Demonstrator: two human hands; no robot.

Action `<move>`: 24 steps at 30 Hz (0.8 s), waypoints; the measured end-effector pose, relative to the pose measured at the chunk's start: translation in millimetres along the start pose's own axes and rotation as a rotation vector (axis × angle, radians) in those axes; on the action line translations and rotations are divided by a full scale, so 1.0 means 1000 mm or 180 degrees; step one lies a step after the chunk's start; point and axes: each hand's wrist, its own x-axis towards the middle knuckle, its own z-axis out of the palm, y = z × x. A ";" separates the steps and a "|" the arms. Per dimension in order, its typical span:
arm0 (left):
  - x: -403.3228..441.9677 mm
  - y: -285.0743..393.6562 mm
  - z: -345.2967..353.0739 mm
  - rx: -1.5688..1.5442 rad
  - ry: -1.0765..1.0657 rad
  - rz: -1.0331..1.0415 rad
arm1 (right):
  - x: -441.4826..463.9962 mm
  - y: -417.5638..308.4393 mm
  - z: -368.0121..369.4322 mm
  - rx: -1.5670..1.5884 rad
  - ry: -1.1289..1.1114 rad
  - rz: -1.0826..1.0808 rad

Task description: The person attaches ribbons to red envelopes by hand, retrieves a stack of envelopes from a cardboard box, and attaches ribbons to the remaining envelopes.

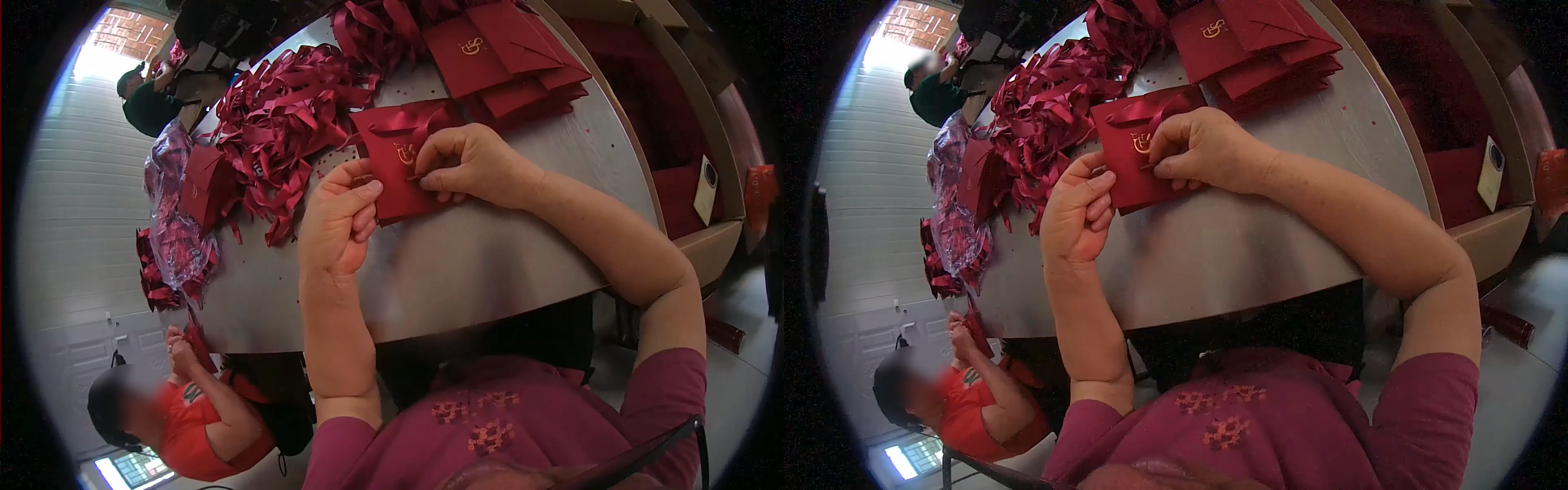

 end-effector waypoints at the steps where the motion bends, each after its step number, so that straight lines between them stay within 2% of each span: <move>1: 0.000 0.000 0.000 0.0003 0.0000 0.0000 | 0.001 0.001 0.000 0.0017 -0.0005 -0.0023; 3: -0.001 0.001 -0.001 -0.0012 -0.0317 -0.0071 | 0.001 0.001 0.001 0.0034 -0.0009 -0.0048; 7: -0.001 -0.001 0.004 0.0077 -0.0476 0.0097 | 0.000 0.001 0.001 0.0027 -0.0047 0.0046; 9: -0.002 -0.004 0.010 0.0529 -0.0154 0.0460 | -0.001 0.001 0.002 0.0049 -0.0038 0.0016; 13: 0.003 -0.010 0.010 0.0667 -0.0002 0.0587 | -0.001 0.001 0.002 0.0036 0.0098 -0.0102; 19: 0.007 -0.012 0.004 0.0389 0.0265 0.0382 | -0.002 -0.001 0.002 0.0104 0.0082 -0.0074; 21: 0.008 -0.011 0.005 -0.0197 0.0174 0.0336 | -0.003 -0.003 0.003 0.0089 0.0077 -0.0038; 24: 0.007 -0.010 0.003 -0.0011 0.0057 0.0353 | -0.002 -0.002 0.008 0.0113 0.0185 -0.0097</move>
